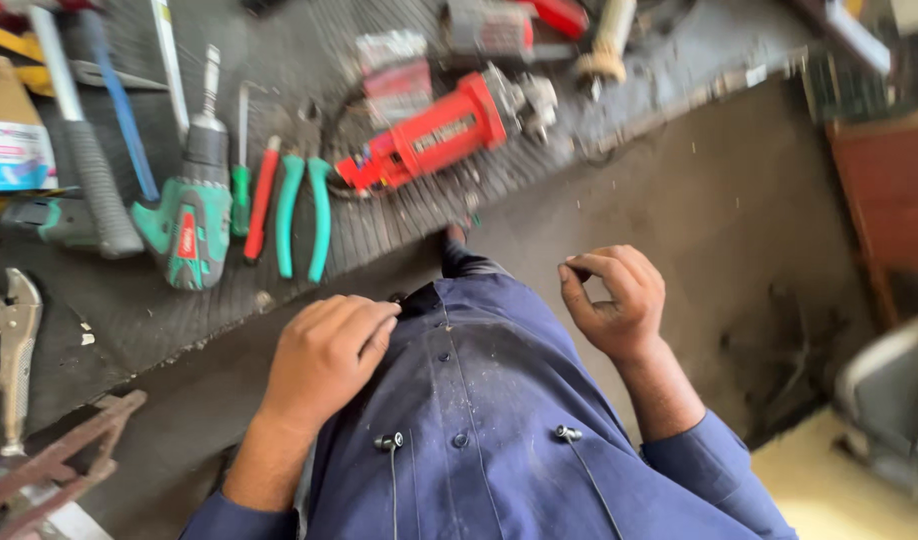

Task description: The person disassembles a red angle grinder on a cluttered workbench, using pliers to work on its internals. They retrieve parts from a plastic bucket, wipe components with a cloth, plug the grinder into a power strip and test it, then continue handling and reassembling the tool.

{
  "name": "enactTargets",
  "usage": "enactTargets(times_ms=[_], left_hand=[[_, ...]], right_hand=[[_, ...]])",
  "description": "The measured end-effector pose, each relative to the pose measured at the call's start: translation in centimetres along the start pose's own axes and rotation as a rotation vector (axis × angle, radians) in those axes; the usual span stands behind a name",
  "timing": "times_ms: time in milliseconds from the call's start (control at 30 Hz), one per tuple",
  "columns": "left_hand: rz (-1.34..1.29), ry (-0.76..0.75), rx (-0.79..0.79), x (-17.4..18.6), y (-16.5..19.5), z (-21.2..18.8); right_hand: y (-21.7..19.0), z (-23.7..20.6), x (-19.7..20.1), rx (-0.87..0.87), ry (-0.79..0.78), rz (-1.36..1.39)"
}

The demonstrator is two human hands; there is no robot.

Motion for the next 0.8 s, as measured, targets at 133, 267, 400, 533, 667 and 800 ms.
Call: enactTargets(times_ms=[133,267,400,533,667,800], left_hand=[[-0.095,-0.223,-0.005,-2.7,-0.1,-3.7],[-0.117,-0.343,0.028,-6.2,-0.2,-6.3],[-0.124,-0.543,-0.002,-10.9,0.9,-8.2],[-0.070,-0.718,-0.052,-15.6,2.4,-8.7],[-0.040,-0.806,-0.155,-21.2,5.2,-8.2],[0.073,-1.012,-0.126,-29.4,9.2,-10.0]], right_hand=[[-2.9,-8.6,0.4,-0.143,0.006,-0.031],[-5.2,-16.5,1.0,-0.231,-0.155,-0.030],[-6.0,-23.8,4.5,-0.329,-0.158,-0.080],[-5.0,-30.8,8.2,-0.573,-0.080,-0.145],[-3.9,-37.5,11.2,-0.708,-0.008,-0.192],[-2.5,-44.9,13.3,-0.826,0.009,-0.133]])
Point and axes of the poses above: each hand's wrist, its own z-axis towards the middle knuckle, its own x-axis out of the back of the hand, y = z × x, the point moved 6 cm from there along z, towards the middle knuckle, and after that the axes turned 13 degrees about -z, right-handed, at the moved point
